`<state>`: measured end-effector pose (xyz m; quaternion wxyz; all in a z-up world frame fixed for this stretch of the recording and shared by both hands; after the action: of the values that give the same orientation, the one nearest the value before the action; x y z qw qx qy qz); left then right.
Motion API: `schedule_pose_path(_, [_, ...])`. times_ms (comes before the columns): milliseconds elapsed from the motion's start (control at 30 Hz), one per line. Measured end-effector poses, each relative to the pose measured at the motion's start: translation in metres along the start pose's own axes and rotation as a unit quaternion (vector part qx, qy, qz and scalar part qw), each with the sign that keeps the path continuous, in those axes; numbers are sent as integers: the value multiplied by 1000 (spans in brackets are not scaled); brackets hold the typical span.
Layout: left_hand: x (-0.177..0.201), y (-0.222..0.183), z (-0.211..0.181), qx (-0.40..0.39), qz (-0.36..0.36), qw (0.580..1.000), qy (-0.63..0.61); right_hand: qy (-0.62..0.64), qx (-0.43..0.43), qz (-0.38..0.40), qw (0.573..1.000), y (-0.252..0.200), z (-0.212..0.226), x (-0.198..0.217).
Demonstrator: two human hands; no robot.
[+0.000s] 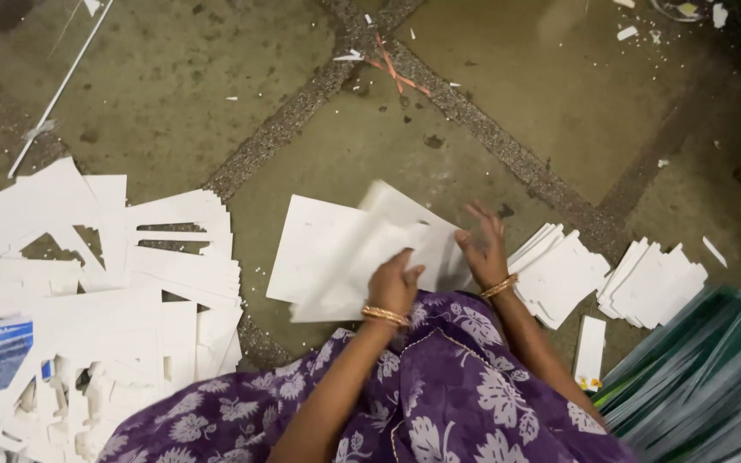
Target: The recorder is separating and sorting pre-cut paper pieces from larger sheets in a manufacturing environment.
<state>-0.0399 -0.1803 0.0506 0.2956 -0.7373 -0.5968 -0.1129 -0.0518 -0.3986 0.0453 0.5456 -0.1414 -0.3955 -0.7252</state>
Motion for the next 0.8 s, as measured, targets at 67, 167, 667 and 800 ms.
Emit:
schedule_pose_path(67, [3,0,-8,-4,23,1000,-15,26,32,50,998,29,10,-3])
schedule_pose_path(167, [5,7,5,-3,69,997,-44,121,11,175,977,41,24,-20])
schedule_pose_path(667, [124,28,-20,57,42,962,-265,143,107,312,933,176,180,-57])
schedule_pose_path(800, [161,27,-23,45,48,936,-346,85,173,364,911,211,245,-62])
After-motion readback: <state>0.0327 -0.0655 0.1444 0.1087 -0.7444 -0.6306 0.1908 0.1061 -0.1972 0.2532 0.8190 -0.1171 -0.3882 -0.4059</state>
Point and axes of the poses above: each hand's wrist, its own y-axis towards the middle knuckle, its own x-axis out of the back of the hand, z = x × y, the point moved 6 cm from there along y, towards the middle knuckle, and after that the axes turned 15 degrees about x, right-handed, at the moved point
